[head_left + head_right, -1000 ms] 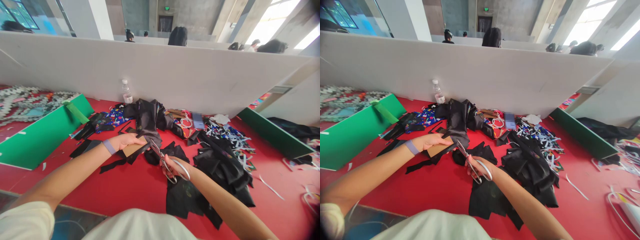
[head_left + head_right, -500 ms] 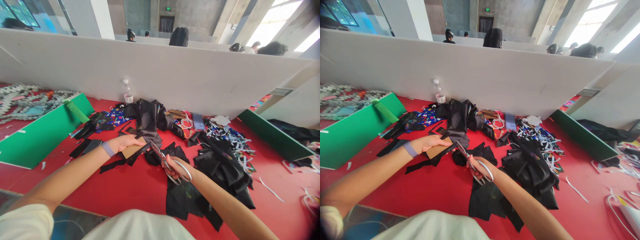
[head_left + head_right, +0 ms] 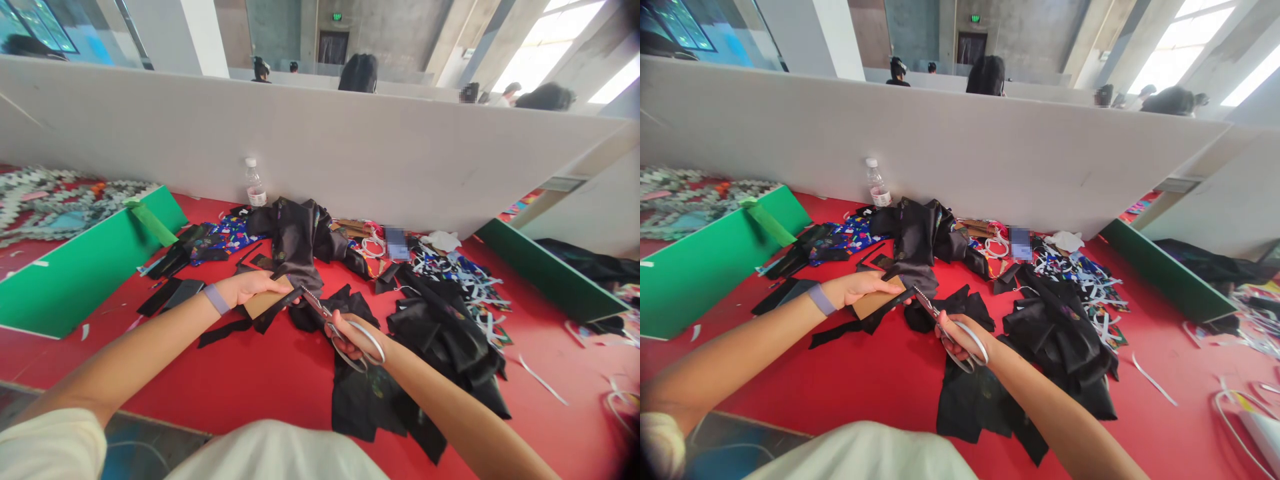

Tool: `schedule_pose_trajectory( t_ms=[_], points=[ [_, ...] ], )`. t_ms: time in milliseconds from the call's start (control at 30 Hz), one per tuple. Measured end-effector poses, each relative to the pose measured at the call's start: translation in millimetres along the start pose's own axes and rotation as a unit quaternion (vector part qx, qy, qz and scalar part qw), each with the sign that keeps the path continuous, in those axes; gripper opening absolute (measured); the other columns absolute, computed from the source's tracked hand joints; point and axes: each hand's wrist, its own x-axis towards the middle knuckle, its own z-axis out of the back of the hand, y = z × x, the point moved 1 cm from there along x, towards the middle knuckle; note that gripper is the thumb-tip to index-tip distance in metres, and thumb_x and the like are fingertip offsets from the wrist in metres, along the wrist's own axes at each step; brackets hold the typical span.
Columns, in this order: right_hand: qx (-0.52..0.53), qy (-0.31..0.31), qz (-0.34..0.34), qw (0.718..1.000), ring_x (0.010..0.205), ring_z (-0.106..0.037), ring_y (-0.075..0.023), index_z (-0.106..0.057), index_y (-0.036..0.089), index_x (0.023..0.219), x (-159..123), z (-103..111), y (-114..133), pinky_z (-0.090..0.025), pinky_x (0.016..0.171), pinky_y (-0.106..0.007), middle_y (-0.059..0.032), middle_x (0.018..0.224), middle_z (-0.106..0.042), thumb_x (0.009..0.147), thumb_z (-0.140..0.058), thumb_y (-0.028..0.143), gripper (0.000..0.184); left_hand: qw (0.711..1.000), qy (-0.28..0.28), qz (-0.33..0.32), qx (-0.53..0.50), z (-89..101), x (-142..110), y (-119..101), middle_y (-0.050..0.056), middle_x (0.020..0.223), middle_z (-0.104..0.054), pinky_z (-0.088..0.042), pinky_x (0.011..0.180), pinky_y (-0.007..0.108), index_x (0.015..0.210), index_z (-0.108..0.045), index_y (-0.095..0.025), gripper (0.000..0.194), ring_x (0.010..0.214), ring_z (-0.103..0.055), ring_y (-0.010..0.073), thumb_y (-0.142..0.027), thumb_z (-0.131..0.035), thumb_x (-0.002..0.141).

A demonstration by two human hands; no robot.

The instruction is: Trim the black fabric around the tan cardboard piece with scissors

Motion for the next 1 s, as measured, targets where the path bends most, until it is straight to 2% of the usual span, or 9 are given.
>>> schedule_pose_trajectory(
  t_ms=[167,333,500,667,833,1000],
  points=[
    [0.003,0.009,0.005,1.0,0.039,-0.019,-0.0038,-0.049,0.018,0.077,-1,1,-1,-0.01,0.034,-0.018,0.0086,0.047,-0.035,0.069,-0.044,0.085,0.068,1.0,0.017,-0.006,0.002,0.9,-1,1,0.011,0.095,-0.074,-0.051,0.072,0.029,0.104,-0.07,-0.007,0.042,0.075,-0.067,0.019,-0.031,-0.078,0.07],
    [0.008,0.011,0.004,1.0,0.039,-0.019,-0.0038,-0.05,0.018,0.079,0,3,-3,-0.01,0.034,-0.019,0.0091,0.046,-0.035,0.065,-0.047,0.086,0.07,1.0,0.007,-0.003,-0.001,0.4,-2,2,0.013,0.097,-0.073,-0.05,0.071,0.029,0.108,-0.068,-0.005,0.047,0.074,-0.066,0.0181,-0.03,-0.079,0.069],
    [0.016,0.032,0.015,0.999,0.042,-0.021,-0.0045,-0.048,0.018,0.08,0,2,0,-0.014,0.037,-0.019,0.0087,0.048,-0.035,0.067,-0.045,0.086,0.069,1.0,0.024,-0.007,0.0,-5.2,-4,-1,0.015,0.103,-0.072,-0.051,0.071,0.03,0.11,-0.067,-0.005,0.048,0.077,-0.067,0.0196,-0.03,-0.078,0.071],
    [-0.003,0.042,0.019,0.999,0.044,-0.024,-0.0051,-0.048,0.018,0.084,-2,5,1,-0.02,0.039,-0.02,0.0079,0.053,-0.036,0.07,-0.041,0.086,0.07,1.0,0.015,-0.006,-0.009,-9.2,-6,-4,0.013,0.094,-0.074,-0.053,0.067,0.029,0.103,-0.07,-0.007,0.041,0.072,-0.067,0.019,-0.028,-0.078,0.07],
    [-0.03,0.046,0.03,0.998,0.045,-0.038,-0.0084,-0.05,0.019,0.088,2,10,-5,-0.032,0.042,-0.023,0.0046,0.058,-0.045,0.067,-0.038,0.089,0.074,1.0,-0.003,0.004,-0.005,-10.3,-4,-5,0.012,0.091,-0.075,-0.054,0.064,0.028,0.095,-0.072,-0.01,0.036,0.068,-0.069,0.0198,-0.029,-0.081,0.066],
    [-0.056,0.028,0.038,0.997,0.045,-0.04,-0.0094,-0.051,0.018,0.089,-2,9,-2,-0.032,0.043,-0.024,0.0036,0.059,-0.047,0.068,-0.034,0.089,0.076,0.999,-0.028,-0.012,0.013,-8.9,-4,-7,0.01,0.086,-0.076,-0.054,0.064,0.028,0.088,-0.074,-0.013,0.032,0.066,-0.07,0.0191,-0.031,-0.083,0.063]
  ],
)
